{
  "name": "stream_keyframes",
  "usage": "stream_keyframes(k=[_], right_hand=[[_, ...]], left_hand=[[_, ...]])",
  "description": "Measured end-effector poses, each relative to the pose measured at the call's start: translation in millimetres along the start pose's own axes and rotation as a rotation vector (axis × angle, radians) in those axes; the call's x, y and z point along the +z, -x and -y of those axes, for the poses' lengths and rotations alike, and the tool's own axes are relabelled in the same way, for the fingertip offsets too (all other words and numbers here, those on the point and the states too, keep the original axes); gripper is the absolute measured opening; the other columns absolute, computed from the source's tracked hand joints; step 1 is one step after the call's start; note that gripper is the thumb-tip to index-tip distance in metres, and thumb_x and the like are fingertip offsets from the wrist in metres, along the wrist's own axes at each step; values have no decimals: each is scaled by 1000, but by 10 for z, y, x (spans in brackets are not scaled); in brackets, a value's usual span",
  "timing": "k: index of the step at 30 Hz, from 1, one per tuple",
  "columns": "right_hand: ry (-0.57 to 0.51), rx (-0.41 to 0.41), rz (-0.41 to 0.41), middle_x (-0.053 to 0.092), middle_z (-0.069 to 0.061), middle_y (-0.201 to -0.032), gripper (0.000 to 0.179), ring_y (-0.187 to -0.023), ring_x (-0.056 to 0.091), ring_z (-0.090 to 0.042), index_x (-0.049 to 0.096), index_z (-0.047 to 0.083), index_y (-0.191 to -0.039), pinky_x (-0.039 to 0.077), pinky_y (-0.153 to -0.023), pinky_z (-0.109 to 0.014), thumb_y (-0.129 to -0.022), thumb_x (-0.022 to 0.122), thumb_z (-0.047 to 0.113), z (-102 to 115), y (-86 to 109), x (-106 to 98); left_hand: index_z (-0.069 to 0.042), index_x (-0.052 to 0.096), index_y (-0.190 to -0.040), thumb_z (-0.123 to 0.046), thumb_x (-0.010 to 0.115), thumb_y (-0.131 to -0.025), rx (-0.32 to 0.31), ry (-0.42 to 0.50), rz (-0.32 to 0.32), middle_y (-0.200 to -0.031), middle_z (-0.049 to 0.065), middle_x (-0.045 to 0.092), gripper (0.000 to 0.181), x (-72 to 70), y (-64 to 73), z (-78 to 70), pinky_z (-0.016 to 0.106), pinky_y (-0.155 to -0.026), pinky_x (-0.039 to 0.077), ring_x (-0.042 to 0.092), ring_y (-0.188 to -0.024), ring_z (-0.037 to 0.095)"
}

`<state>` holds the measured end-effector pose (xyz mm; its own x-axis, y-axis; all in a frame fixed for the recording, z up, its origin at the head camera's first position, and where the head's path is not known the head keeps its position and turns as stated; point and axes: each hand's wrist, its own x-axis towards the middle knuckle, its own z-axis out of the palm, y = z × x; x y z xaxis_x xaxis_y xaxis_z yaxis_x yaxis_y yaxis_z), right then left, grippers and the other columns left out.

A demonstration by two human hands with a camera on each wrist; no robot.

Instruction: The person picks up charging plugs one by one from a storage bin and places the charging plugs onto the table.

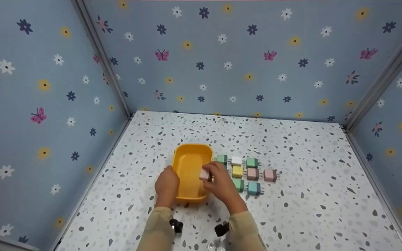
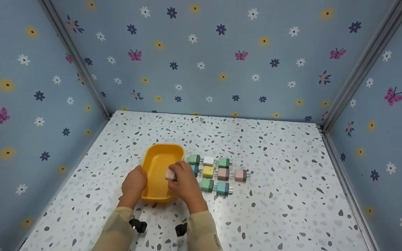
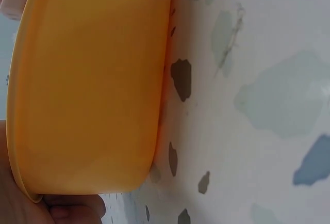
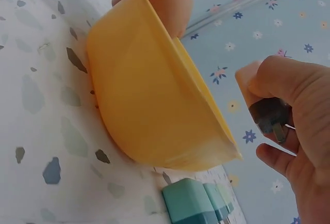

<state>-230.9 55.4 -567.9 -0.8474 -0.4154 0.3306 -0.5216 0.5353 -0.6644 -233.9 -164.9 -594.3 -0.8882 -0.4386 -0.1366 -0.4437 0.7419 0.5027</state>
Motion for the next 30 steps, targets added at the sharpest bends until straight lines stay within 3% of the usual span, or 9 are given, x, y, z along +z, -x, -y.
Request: stream_keyframes(k=[6, 12, 20, 30], right_hand=[[-6, 64, 34, 58, 3, -134, 45, -122, 53, -15, 66, 15, -130, 47, -107, -38, -88, 80, 17, -27, 64, -137], [-22, 82, 61, 59, 6, -133, 43, -121, 55, -14, 67, 17, -130, 47, -107, -39, -90, 80, 22, -69, 132, -247], [17, 23, 1, 61, 8, -123, 42, -107, 55, -10, 68, 15, -126, 49, -98, -35, -85, 80, 15, -194, 199, -367], [62, -61, -53, 62, 4, -120, 38, -102, 54, -11, 68, 13, -125, 50, -91, -35, -89, 79, 13, -295, 260, -462]], left_hand=[[-8, 63, -113, -21, 30, -112, -24, -2, 15, -98, 13, 69, 35, 16, -12, -4, 46, -73, 52, 64, -81, 26], [-7, 63, -117, -21, 32, -112, -21, 0, 20, -101, 14, 70, 34, 25, -13, -12, 47, -74, 52, 65, -83, 27], [-7, 63, -118, -21, 29, -112, -36, -20, 19, -98, 13, 70, 37, 19, -34, -10, 46, -72, 52, 64, -80, 25], [-8, 62, -112, -20, 36, -110, -25, 6, 5, -95, 12, 69, 29, 35, -23, 6, 46, -73, 51, 63, -79, 25]])
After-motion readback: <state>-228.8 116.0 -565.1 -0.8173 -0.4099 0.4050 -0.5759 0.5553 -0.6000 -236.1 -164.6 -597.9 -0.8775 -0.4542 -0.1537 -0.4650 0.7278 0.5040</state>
